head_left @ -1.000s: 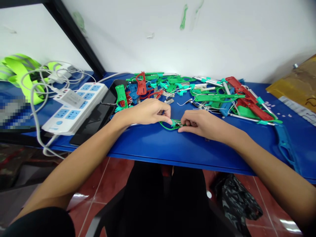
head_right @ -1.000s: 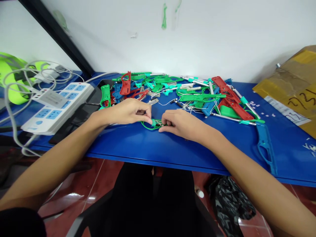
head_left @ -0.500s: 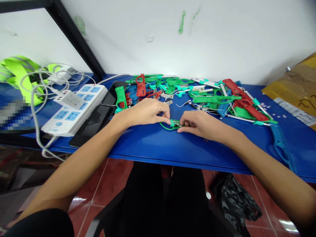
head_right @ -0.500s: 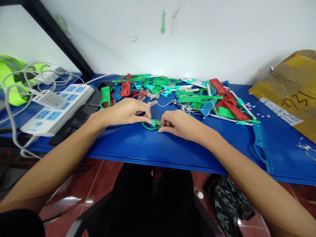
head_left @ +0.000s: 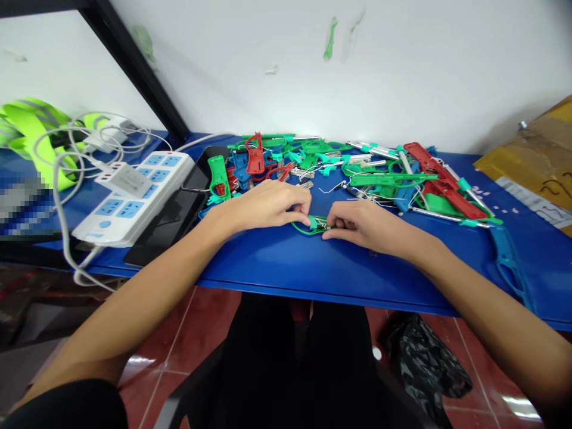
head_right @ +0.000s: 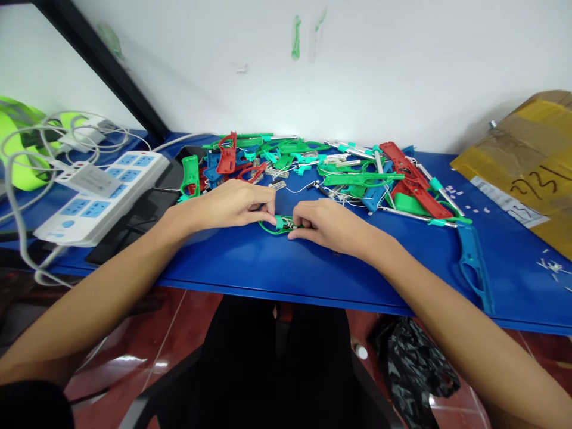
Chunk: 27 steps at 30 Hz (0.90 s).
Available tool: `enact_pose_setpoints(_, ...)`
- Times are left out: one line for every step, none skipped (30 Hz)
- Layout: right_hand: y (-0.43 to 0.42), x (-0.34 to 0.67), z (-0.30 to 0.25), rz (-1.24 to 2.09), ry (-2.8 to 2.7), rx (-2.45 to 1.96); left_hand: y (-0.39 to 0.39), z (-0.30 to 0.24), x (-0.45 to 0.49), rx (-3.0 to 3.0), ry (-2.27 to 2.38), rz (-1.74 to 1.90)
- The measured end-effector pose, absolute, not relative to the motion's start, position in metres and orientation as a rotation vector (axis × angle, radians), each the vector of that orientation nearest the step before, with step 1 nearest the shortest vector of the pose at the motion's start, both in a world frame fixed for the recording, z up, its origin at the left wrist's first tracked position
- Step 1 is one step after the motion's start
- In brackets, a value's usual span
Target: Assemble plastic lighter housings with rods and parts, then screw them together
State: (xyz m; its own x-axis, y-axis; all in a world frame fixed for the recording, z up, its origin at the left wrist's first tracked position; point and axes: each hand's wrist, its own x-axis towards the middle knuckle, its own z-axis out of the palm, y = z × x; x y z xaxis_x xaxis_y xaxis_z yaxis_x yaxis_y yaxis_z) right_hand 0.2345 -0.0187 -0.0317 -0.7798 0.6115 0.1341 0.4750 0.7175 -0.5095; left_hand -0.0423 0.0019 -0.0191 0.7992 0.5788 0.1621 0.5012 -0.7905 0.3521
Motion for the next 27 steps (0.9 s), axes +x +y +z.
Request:
enact_pose_setpoints(-0.019,0.234,-0.032,0.663,-2.632,-0.855,0.002,-0.019,-0.042,2.688,0.840,0.382)
enact_pose_setpoints(-0.018,0.234,-0.032,0.665,-2.632,-0.854,0.001,-0.019,-0.042,2.683,0.849,0.386)
enact_pose_setpoints(-0.018,0.234,-0.032,0.667,-2.632,-0.853,0.001,-0.018,-0.042,2.679,0.854,0.390)
enact_pose_setpoints(-0.018,0.235,-0.032,0.669,-2.632,-0.855,0.001,-0.017,-0.042,2.677,0.850,0.394)
enact_pose_setpoints(-0.018,0.235,-0.033,0.670,-2.632,-0.857,0.002,-0.016,-0.043,2.676,0.836,0.396)
enact_pose_setpoints(-0.018,0.235,-0.033,0.670,-2.632,-0.858,0.002,-0.014,-0.045,2.674,0.816,0.394)
enact_pose_setpoints(-0.017,0.235,-0.033,0.669,-2.634,-0.860,0.003,-0.012,-0.047,2.669,0.794,0.389)
enact_pose_setpoints(-0.018,0.235,-0.033,0.668,-2.636,-0.863,0.004,-0.010,-0.049,2.661,0.782,0.386)
enact_pose_setpoints(-0.018,0.235,-0.032,0.665,-2.636,-0.866,0.005,-0.008,-0.051,2.650,0.783,0.385)
enact_pose_setpoints(-0.018,0.235,-0.032,0.662,-2.637,-0.869,0.005,-0.006,-0.053,2.638,0.796,0.390)
enact_pose_setpoints(-0.019,0.235,-0.031,0.659,-2.637,-0.875,0.006,-0.005,-0.054,2.627,0.817,0.397)
enact_pose_setpoints(-0.020,0.235,-0.031,0.656,-2.638,-0.881,0.006,-0.004,-0.055,2.619,0.836,0.404)
enact_pose_setpoints(-0.020,0.234,-0.030,0.653,-2.639,-0.884,0.006,-0.004,-0.054,2.614,0.845,0.405)
enact_pose_setpoints(-0.021,0.234,-0.030,0.650,-2.639,-0.884,0.005,-0.005,-0.054,2.613,0.839,0.398)
enact_pose_setpoints(-0.021,0.234,-0.029,0.649,-2.639,-0.883,0.005,-0.006,-0.053,2.614,0.822,0.386)
enact_pose_setpoints(-0.021,0.234,-0.029,0.648,-2.639,-0.881,0.005,-0.007,-0.051,2.618,0.806,0.374)
enact_pose_setpoints(-0.021,0.234,-0.029,0.647,-2.638,-0.877,0.005,-0.009,-0.050,2.624,0.795,0.365)
enact_pose_setpoints(-0.020,0.235,-0.029,0.646,-2.639,-0.874,0.006,-0.011,-0.049,2.629,0.790,0.357)
enact_pose_setpoints(-0.020,0.235,-0.030,0.645,-2.642,-0.871,0.007,-0.012,-0.048,2.635,0.791,0.350)
enact_pose_setpoints(-0.019,0.235,-0.030,0.643,-2.647,-0.868,0.007,-0.013,-0.047,2.641,0.793,0.344)
enact_pose_setpoints(-0.019,0.235,-0.030,0.642,-2.653,-0.863,0.008,-0.013,-0.047,2.651,0.794,0.340)
enact_pose_setpoints(-0.019,0.235,-0.030,0.641,-2.658,-0.865,0.007,-0.013,-0.047,2.665,0.794,0.339)
enact_pose_setpoints(-0.019,0.236,-0.030,0.641,-2.662,-0.873,0.005,-0.012,-0.047,2.687,0.794,0.342)
enact_pose_setpoints(-0.019,0.236,-0.030,0.637,-2.661,-0.888,0.000,-0.010,-0.047,2.720,0.801,0.347)
enact_pose_setpoints(-0.020,0.236,-0.030,0.629,-2.658,-0.905,-0.007,-0.009,-0.047,2.762,0.821,0.355)
enact_pose_setpoints(-0.022,0.235,-0.029,0.620,-2.655,-0.921,-0.017,-0.008,-0.047,2.810,0.852,0.369)
enact_pose_setpoints(-0.023,0.235,-0.029,0.612,-2.655,-0.928,-0.029,-0.009,-0.047,2.863,0.901,0.374)
